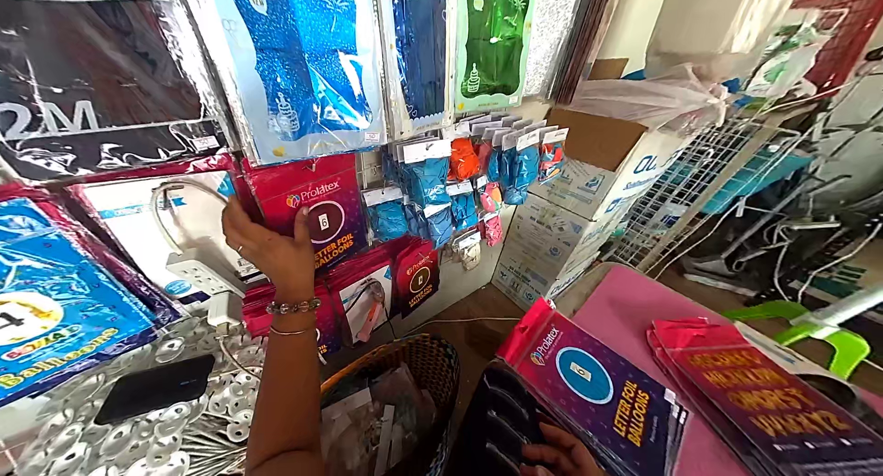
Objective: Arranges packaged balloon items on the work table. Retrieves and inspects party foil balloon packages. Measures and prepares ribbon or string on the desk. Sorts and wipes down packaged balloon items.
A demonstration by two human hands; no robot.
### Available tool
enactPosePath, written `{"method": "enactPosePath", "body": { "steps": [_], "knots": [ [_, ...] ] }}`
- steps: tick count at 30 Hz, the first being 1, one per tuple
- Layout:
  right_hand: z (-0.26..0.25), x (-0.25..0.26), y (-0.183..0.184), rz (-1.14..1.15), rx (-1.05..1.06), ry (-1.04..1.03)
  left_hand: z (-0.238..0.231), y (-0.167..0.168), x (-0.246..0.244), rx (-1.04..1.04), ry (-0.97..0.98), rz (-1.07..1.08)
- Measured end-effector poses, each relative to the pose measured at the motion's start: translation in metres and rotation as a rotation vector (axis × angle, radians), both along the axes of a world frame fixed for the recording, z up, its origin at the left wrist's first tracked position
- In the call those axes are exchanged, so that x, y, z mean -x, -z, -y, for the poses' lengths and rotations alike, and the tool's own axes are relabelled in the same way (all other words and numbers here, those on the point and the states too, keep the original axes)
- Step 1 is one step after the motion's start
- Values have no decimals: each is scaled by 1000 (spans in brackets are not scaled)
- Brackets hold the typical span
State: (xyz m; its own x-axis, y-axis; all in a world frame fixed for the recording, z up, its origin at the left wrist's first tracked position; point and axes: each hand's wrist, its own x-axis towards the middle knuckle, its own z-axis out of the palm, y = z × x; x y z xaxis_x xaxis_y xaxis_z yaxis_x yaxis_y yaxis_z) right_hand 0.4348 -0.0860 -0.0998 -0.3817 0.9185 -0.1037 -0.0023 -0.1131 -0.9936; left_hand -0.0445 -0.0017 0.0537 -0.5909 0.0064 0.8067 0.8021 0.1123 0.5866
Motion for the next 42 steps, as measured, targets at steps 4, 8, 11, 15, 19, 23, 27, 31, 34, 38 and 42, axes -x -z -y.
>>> {"method": "enactPosePath", "body": {
  "steps": [4, 8, 11, 15, 19, 23, 27, 31, 34, 38, 42],
  "knots": [
    [1, 3, 2, -13, 20, -2, -2, -11, 5, 46, 198, 55],
    [3, 5, 0, 5, 45, 3, -12, -13, 10, 95, 232, 7],
    [4, 5, 1, 17, 40, 8, -20, -17, 15, 144, 156, -17],
    [6, 3, 2, 40, 41, 15, -23, -21, -3, 171, -55, -145],
    [4, 4, 7, 36, 45, 16, -26, -7, -22, 252, -139, -402],
    [2, 7, 7, 62, 41, -8, -47, 5, -9, 432, -221, -463],
    [-1, 8, 12, 60, 37, -3, -69, 1, 10, 523, -265, -379],
    [-2, 9, 13, 55, 31, -21, -86, -1, 21, 548, -261, -297],
    [-3, 9, 14, 55, 32, -30, -85, -3, 15, 566, -250, -257],
    [-3, 8, 14, 63, 36, -30, -73, 4, 3, 485, -248, -231],
    [-3, 7, 17, 74, 28, -33, -59, 7, 5, 362, -269, -208]
  ]
}}
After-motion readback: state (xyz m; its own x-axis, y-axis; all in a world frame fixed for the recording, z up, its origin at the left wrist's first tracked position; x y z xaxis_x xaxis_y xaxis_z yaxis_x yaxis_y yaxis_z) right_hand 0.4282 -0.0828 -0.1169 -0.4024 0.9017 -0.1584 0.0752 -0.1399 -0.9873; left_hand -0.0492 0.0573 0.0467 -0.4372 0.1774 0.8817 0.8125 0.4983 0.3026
